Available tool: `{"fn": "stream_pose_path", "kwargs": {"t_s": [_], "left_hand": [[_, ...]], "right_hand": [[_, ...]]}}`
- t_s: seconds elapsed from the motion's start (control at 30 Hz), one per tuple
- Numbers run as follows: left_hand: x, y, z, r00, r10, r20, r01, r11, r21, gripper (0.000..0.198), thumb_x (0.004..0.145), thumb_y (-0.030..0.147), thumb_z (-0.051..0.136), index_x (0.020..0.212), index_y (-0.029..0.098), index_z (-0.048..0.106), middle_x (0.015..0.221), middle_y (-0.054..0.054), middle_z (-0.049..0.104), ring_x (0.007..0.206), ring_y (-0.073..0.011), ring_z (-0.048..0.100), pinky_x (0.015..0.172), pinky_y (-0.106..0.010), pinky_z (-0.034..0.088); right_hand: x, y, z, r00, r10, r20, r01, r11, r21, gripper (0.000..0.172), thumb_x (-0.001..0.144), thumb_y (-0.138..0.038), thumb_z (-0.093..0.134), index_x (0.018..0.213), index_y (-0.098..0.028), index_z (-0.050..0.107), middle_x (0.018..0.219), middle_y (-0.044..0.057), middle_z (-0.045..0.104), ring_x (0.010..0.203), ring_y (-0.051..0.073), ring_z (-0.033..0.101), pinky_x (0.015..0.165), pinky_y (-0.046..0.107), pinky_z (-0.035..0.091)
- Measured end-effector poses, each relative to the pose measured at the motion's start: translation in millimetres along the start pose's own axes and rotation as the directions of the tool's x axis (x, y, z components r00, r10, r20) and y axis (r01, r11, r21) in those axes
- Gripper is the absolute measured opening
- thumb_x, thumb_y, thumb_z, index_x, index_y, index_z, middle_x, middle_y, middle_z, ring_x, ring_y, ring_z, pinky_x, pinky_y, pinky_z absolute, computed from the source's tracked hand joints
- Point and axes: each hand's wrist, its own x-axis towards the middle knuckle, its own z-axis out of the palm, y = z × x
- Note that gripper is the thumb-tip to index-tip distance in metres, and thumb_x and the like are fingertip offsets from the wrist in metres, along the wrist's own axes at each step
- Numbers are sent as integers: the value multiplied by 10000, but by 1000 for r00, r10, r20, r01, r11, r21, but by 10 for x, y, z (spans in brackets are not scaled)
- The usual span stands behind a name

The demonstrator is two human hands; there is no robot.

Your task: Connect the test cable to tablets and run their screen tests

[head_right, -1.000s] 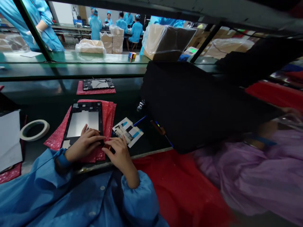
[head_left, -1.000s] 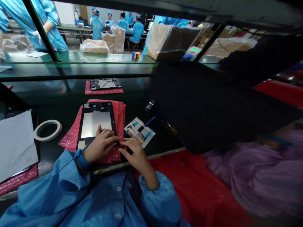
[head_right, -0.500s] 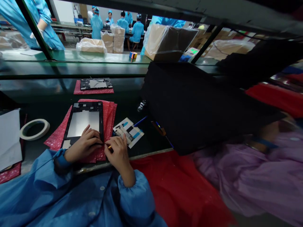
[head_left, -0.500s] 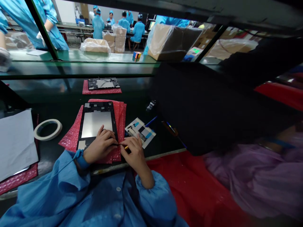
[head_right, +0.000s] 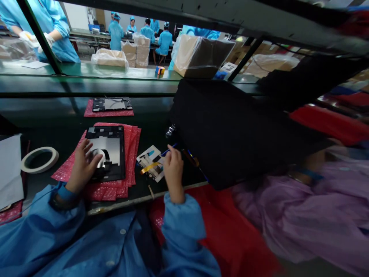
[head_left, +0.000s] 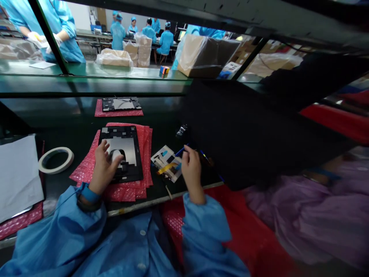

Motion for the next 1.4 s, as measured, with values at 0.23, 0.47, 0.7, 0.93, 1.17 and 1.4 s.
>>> {"fn": "stream_pose_path", "kwargs": {"t_s": [0.23, 0.47, 0.7, 0.93, 1.17, 1.4], "left_hand": [[-30, 67, -45, 991, 24, -132, -13, 996, 91, 239, 881, 426, 595, 963, 218, 510, 868, -8, 565, 742, -152, 601, 654, -288, 505], [-57, 122, -23, 900, 250, 358, -339, 916, 213, 119, 899, 281, 569, 929, 225, 669, 1069, -76, 693, 1135, -263, 589, 1006, -457, 446], [-28, 3, -10, 868, 188, 459, -395, 822, 411, 298, 961, 162, 391, 1057, 167, 673, 1202, -134, 668, 1197, -279, 574, 1064, -526, 412], [-42, 55, -18, 866, 161, 473, -395, 801, 450, 274, 956, 179, 428, 1085, 159, 669, 1230, -124, 666, 1237, -281, 561, 1097, -504, 391], [-58, 89, 0, 865, 163, 474, -412, 770, 488, 257, 953, 199, 461, 1087, 151, 675, 1227, -124, 671, 1239, -286, 564, 1101, -495, 390], [-58, 65, -8, 848, 183, 497, -441, 763, 472, 263, 961, 218, 453, 1097, 148, 668, 1219, -128, 663, 1234, -296, 563, 1089, -507, 401]], "right_hand": [[577, 553, -6, 947, -111, 300, 189, 951, -244, 250, 838, -36, 458, 906, -163, 663, 965, 146, 669, 888, 247, 593, 774, 357, 443], [463, 275, -211, 998, 13, -65, -18, 996, -83, 107, 904, -274, 494, 853, -191, 537, 903, 109, 595, 791, 221, 579, 672, 333, 458], [-324, -1047, -17, 956, 119, 267, -292, 458, 840, 387, 966, -540, 368, 822, -245, 573, 950, 41, 650, 696, 158, 653, 666, 328, 536], [-444, -1398, 407, 918, 114, 380, -375, 560, 739, 441, 905, -569, 508, 642, -214, 515, 549, -37, 542, 464, 134, 566, 467, 262, 460], [-483, -1392, 466, 900, 162, 405, -415, 606, 679, 431, 878, -581, 538, 626, -232, 510, 566, -18, 557, 505, 152, 578, 442, 264, 460], [-74, -1148, 309, 894, 264, 362, -447, 568, 691, 509, 910, -657, 382, 674, -226, 515, 537, -30, 570, 435, 141, 571, 453, 276, 501]]}}
